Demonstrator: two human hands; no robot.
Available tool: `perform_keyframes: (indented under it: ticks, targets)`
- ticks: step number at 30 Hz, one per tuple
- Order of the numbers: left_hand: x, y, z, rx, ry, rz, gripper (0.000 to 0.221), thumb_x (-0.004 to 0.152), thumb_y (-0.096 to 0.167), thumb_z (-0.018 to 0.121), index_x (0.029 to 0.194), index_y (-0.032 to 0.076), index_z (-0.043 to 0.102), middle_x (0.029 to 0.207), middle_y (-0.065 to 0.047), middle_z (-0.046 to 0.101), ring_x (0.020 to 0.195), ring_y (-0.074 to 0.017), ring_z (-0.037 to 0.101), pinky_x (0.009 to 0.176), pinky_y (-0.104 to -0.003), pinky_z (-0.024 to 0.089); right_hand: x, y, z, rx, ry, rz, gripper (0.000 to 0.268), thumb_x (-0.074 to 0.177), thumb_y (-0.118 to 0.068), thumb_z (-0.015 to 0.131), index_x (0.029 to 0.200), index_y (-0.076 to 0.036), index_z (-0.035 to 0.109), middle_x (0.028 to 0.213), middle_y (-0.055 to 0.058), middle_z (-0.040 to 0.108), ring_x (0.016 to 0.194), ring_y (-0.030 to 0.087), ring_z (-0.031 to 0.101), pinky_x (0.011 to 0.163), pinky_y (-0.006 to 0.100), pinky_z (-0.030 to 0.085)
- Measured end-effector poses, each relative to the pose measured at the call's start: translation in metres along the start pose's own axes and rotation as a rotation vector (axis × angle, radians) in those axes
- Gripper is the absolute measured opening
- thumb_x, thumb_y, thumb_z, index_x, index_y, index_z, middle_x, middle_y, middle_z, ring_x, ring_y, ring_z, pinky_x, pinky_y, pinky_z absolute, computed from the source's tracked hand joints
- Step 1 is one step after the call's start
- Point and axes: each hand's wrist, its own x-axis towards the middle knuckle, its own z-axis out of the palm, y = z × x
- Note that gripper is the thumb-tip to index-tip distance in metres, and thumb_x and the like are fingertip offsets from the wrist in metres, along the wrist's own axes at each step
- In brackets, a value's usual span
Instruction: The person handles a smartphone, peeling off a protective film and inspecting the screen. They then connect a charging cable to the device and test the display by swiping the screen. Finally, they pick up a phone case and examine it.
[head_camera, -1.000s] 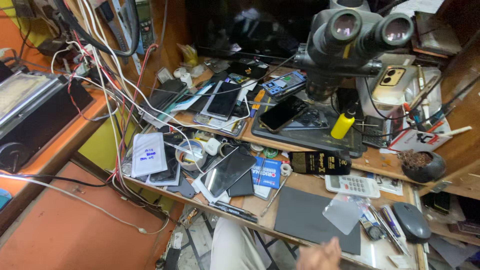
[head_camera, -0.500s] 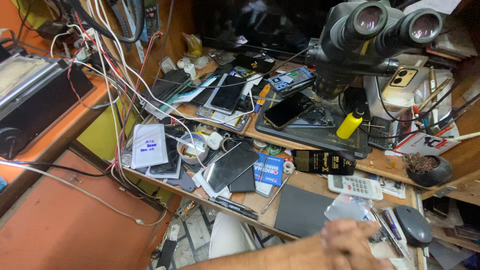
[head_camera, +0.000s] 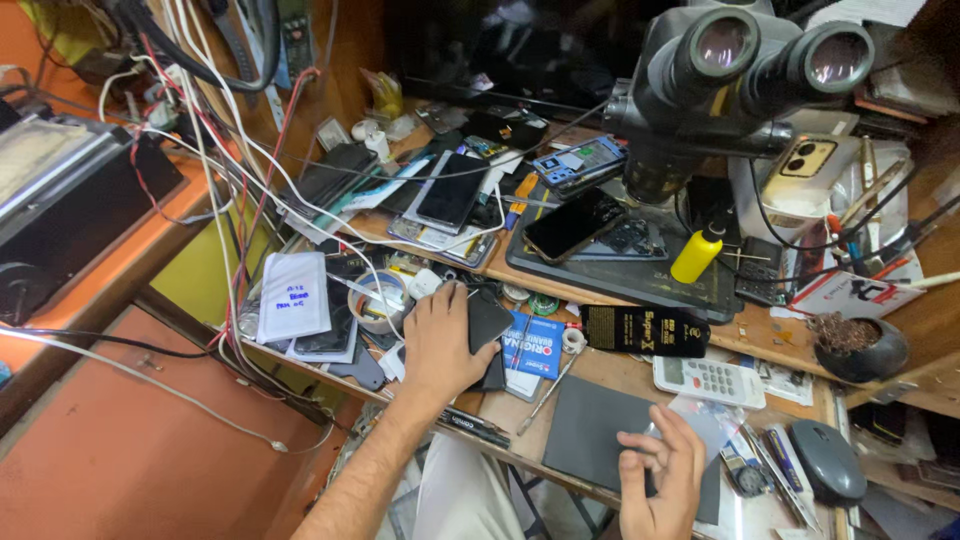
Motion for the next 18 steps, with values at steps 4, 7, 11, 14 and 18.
perform_keyframes:
  ticks: [4,7,11,14,18]
  targets:
    - [-0.001,-0.005,0.004,0.044,-0.178,-0.186,0.088,0.064,0.045,0.09,0.134,0.003,0.057,0.125,-0.015,0.059,0.118,-0.0364,0.051,0.093,-0.052,0.042,-0.003,0.004,-0.003,0.032,-0.013,-0.002,0.05,0.092,-0.007,0.063,0.138,0.006,0.051,0.148,0.021,0.044,0.101,0.026,0.071,0.083,0.033,0.056]
    - [0.001,-0.004,0.004,0.083,-0.169,-0.222,0.086,0.06,0.046,0.092,0.13,0.008,0.062,0.124,-0.014,0.06,0.118,-0.036,0.051,0.093,-0.053,0.041,-0.001,0.007,-0.007,0.045,-0.028,0.019,0.047,0.093,-0.008,0.061,0.138,0.005,0.052,0.147,0.02,0.046,0.101,0.025,0.071,0.083,0.033,0.057]
    - [0.008,0.0,0.001,0.046,-0.169,-0.246,0.084,0.053,0.044,0.095,0.125,0.011,0.065,0.119,-0.012,0.06,0.117,-0.0358,0.051,0.096,-0.052,0.04,-0.001,0.003,-0.006,0.028,-0.044,0.053,0.043,0.094,-0.009,0.061,0.135,0.003,0.055,0.145,0.02,0.047,0.099,0.023,0.071,0.083,0.033,0.056]
    - [0.008,0.001,-0.001,-0.045,-0.104,-0.218,0.082,0.05,0.035,0.095,0.121,0.01,0.064,0.115,-0.013,0.06,0.112,-0.0362,0.055,0.094,-0.051,0.043,0.001,-0.003,-0.005,-0.021,-0.05,0.062,0.04,0.095,-0.01,0.061,0.133,0.002,0.058,0.144,0.018,0.049,0.098,0.022,0.073,0.083,0.033,0.057]
    - [0.005,0.004,0.0,-0.158,-0.062,-0.198,0.076,0.056,0.027,0.092,0.12,0.006,0.058,0.117,-0.016,0.059,0.103,-0.0395,0.063,0.085,-0.049,0.052,0.001,-0.01,-0.004,-0.043,-0.058,0.068,0.038,0.096,-0.011,0.06,0.132,0.001,0.059,0.143,0.018,0.05,0.098,0.021,0.072,0.082,0.032,0.056]
